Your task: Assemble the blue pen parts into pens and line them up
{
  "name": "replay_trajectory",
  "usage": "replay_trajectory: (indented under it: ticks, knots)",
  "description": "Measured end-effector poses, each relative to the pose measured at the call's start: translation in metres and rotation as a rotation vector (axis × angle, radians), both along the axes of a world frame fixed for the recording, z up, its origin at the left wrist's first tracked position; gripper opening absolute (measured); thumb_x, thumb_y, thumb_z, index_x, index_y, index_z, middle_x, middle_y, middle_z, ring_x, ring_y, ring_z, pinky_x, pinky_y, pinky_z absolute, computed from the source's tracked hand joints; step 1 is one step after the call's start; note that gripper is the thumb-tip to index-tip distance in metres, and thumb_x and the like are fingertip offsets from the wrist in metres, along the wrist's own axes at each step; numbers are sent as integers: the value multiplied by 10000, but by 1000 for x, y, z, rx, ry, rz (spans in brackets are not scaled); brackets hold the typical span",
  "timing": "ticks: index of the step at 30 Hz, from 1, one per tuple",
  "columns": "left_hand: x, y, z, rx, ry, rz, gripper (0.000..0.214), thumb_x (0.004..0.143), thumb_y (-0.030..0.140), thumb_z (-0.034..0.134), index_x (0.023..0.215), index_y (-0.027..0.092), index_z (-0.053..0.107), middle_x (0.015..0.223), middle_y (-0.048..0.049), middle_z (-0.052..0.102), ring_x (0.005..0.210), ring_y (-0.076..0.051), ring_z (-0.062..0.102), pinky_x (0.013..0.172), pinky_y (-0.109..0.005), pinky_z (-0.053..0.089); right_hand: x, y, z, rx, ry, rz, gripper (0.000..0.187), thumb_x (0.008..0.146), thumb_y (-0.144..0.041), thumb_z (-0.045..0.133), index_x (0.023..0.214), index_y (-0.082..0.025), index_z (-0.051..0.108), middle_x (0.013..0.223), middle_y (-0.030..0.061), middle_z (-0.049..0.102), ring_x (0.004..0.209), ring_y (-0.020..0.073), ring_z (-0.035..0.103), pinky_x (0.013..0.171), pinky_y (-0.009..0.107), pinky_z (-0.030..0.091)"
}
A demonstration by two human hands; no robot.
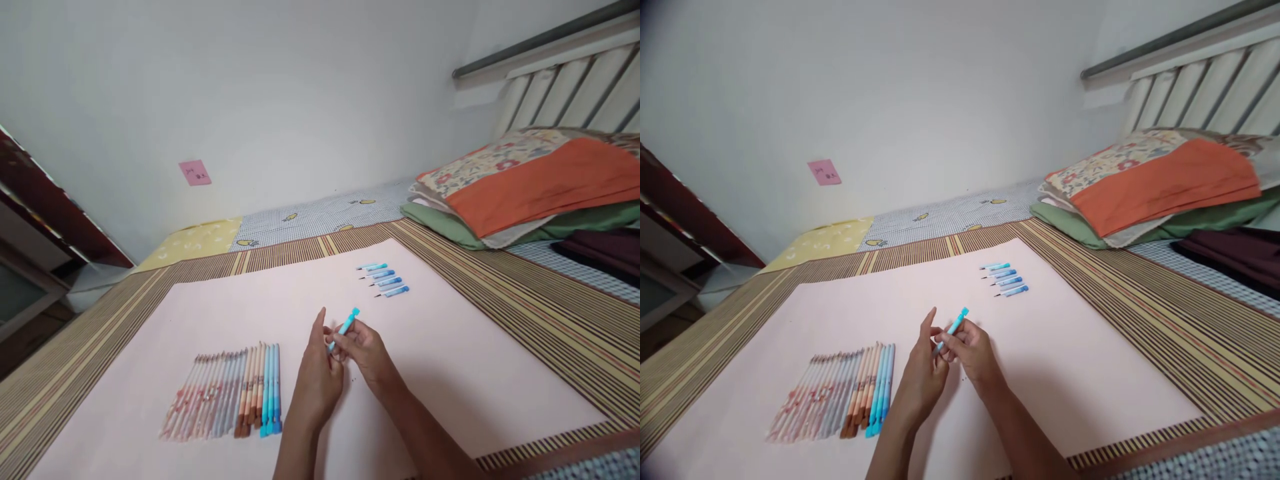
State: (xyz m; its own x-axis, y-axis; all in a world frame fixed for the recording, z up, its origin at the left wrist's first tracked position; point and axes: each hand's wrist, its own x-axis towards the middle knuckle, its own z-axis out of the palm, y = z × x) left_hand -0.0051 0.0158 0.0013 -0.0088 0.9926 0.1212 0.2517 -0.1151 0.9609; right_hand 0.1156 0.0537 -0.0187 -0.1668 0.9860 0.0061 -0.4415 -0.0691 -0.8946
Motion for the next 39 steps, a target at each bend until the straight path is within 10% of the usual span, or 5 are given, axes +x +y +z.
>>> replay_trajectory:
  ticks: [10,17,25,39]
  knots:
    - [-10,0,16,114,15,96,640,817,143,585,1433,280,482,1339,-115,566,1047,-214,598,865,-352,485,13,8,-2,-68,115,-132,353,653,-403,894,809,-167,683,760,38,728,589,133,610,643,311,534]
    - [-1,9,1,-205,-538,128,492,673,417,836,1018,107,674,662,-30,664,580,-131,584,545,-232,419,14,11,1,-133,280,-253,318,613,-348,928,759,-173,706,782,26,723,604,107,589,645,282,528]
    - [11,8,-3,-214,-1119,333,325,611,177,896,881,109,727,682,-14,680,608,-77,620,593,-164,512,5,5,5,-156,252,-175,336,605,-395,930,790,-175,756,747,7,662,674,112,564,578,236,475]
    - [14,7,4,-223,-1010,337,443,519,343,953,721,110,635,605,-37,691,489,-79,581,447,-152,405,6,2,-2,-155,209,-87,392,561,-406,946,823,-171,773,671,-16,632,637,117,565,680,286,481]
